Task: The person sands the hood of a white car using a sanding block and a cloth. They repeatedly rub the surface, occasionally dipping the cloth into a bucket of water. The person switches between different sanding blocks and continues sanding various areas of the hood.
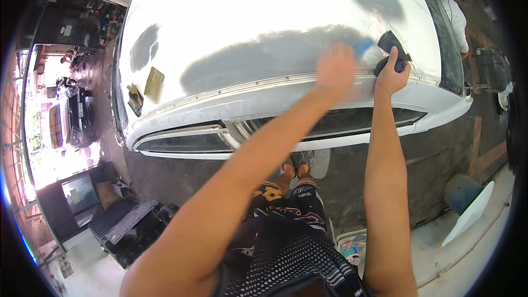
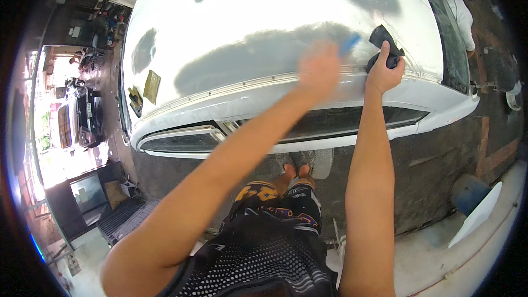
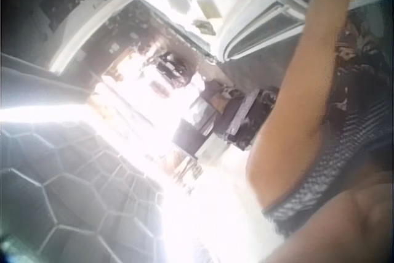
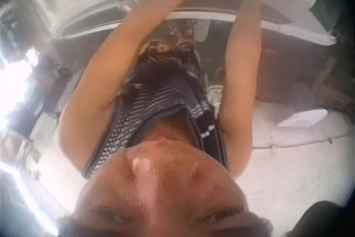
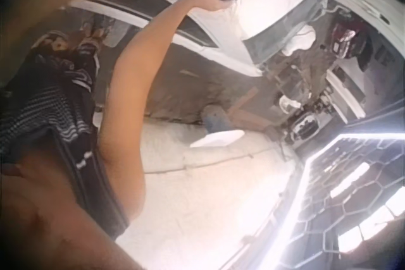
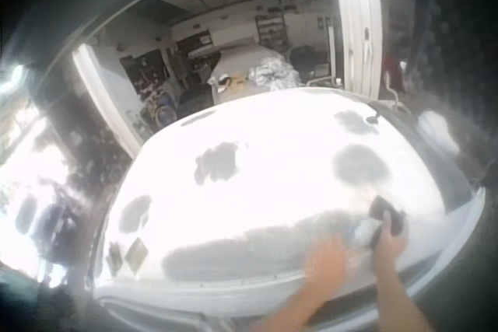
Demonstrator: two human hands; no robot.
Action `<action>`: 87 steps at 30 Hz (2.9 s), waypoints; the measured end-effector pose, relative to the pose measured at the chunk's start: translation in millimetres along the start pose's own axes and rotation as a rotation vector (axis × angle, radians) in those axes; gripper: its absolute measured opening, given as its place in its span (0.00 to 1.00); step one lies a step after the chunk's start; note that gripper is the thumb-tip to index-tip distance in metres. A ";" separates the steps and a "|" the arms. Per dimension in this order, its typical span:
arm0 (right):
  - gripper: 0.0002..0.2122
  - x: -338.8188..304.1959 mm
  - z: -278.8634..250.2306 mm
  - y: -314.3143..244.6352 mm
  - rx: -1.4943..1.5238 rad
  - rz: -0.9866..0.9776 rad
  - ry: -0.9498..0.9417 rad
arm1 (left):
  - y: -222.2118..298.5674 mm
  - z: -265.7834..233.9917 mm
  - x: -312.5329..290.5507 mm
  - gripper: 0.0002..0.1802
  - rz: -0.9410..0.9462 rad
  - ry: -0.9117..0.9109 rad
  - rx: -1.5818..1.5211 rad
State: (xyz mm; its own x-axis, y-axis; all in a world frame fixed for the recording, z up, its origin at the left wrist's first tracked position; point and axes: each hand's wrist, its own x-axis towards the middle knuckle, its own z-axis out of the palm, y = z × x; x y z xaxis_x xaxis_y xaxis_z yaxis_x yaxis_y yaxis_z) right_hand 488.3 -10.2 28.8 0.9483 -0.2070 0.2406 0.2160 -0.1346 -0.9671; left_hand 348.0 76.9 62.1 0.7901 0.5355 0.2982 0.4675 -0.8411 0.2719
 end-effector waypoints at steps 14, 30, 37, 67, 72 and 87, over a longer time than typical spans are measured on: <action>0.28 3.0 -1.2 9.8 -0.188 -0.129 0.006 | -296.5 -136.9 -125.8 0.12 -0.225 0.248 0.390; 0.28 4.1 -4.5 0.5 -0.181 -0.093 0.000 | -151.6 -84.9 -68.0 0.20 -0.404 0.045 -0.020; 0.29 2.6 0.3 11.0 -0.154 -0.088 -0.009 | -298.7 -147.9 -105.0 0.17 -0.550 0.184 0.518; 0.29 -1.9 0.9 -4.0 -0.217 -0.064 -0.021 | -332.8 -147.3 -146.4 0.17 -0.592 0.263 0.542; 0.29 3.7 -4.4 -2.0 -0.184 -0.070 -0.001 | -134.3 -56.3 -28.6 0.04 -0.123 0.482 0.105; 0.28 3.8 -1.5 -1.3 -0.174 -0.037 0.001 | -121.4 -58.6 -75.4 0.20 -0.113 0.206 0.063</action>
State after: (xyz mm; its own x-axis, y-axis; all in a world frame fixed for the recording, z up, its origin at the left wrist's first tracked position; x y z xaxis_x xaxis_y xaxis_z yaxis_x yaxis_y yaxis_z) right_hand 491.3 -12.3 31.1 0.9401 -0.2000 0.2762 0.2073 -0.3080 -0.9285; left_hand 208.4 143.1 60.3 0.6370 0.6249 0.4514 0.5770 -0.7748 0.2584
